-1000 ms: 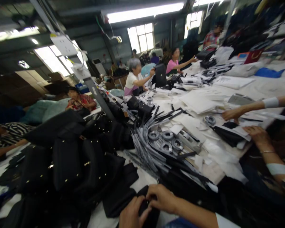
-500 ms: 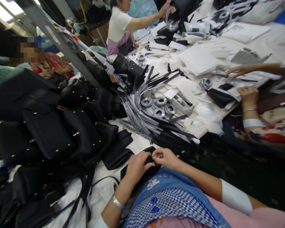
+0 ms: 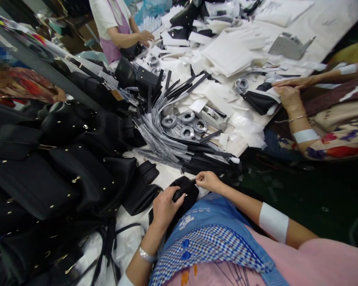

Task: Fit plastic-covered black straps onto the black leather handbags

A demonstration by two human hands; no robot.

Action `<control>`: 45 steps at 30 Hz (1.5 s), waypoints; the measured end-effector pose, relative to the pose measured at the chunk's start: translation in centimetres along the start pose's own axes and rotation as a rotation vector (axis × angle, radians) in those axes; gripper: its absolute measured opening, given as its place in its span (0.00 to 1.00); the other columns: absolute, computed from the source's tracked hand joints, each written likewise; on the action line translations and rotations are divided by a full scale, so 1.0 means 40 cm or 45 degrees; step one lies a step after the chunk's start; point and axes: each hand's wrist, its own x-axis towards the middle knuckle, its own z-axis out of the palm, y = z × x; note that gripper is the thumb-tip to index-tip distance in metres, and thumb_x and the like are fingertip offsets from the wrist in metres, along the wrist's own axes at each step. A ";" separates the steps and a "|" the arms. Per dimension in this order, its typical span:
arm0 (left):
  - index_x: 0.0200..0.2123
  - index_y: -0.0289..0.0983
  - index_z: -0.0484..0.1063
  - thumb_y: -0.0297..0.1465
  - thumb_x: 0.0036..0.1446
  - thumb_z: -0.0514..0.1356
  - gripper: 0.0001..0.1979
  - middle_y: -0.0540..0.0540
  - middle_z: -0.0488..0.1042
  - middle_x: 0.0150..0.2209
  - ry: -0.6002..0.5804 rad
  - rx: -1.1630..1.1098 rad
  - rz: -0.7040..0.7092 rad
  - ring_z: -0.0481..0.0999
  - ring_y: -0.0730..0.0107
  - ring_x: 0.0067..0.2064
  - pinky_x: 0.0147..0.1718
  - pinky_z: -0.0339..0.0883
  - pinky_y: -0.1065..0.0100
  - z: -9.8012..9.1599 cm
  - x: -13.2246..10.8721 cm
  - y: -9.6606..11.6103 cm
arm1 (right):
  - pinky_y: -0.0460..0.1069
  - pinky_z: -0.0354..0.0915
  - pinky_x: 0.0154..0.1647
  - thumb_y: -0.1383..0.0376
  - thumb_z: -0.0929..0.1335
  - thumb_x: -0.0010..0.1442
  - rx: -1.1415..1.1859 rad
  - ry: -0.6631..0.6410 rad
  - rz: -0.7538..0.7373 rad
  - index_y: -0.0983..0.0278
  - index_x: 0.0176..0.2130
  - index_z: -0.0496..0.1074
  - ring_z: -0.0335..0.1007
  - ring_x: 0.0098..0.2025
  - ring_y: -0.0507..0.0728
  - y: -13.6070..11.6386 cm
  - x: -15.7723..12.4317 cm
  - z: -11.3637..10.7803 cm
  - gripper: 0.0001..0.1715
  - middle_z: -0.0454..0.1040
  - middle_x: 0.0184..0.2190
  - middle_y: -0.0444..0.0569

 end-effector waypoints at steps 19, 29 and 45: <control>0.45 0.44 0.73 0.39 0.58 0.61 0.12 0.50 0.78 0.43 0.020 -0.138 -0.174 0.78 0.65 0.43 0.42 0.67 0.68 0.015 -0.015 0.016 | 0.46 0.61 0.30 0.66 0.68 0.51 -0.424 0.241 0.083 0.61 0.31 0.75 0.73 0.32 0.55 0.052 0.022 -0.013 0.05 0.78 0.29 0.45; 0.42 0.39 0.70 0.48 0.54 0.60 0.20 0.46 0.79 0.35 -0.090 -0.541 -0.557 0.79 0.60 0.38 0.39 0.68 0.64 0.019 -0.033 0.017 | 0.56 0.56 0.60 0.61 0.66 0.64 -0.292 -0.003 -0.727 0.58 0.56 0.68 0.62 0.58 0.59 -0.057 -0.079 -0.013 0.21 0.71 0.55 0.51; 0.33 0.36 0.74 0.43 0.56 0.56 0.16 0.48 0.75 0.29 -0.333 -0.622 -0.475 0.73 0.65 0.32 0.31 0.62 0.70 0.008 0.007 0.001 | 0.49 0.66 0.45 0.64 0.73 0.54 0.312 -0.315 -0.446 0.64 0.37 0.76 0.74 0.40 0.56 -0.092 -0.051 0.023 0.09 0.78 0.36 0.46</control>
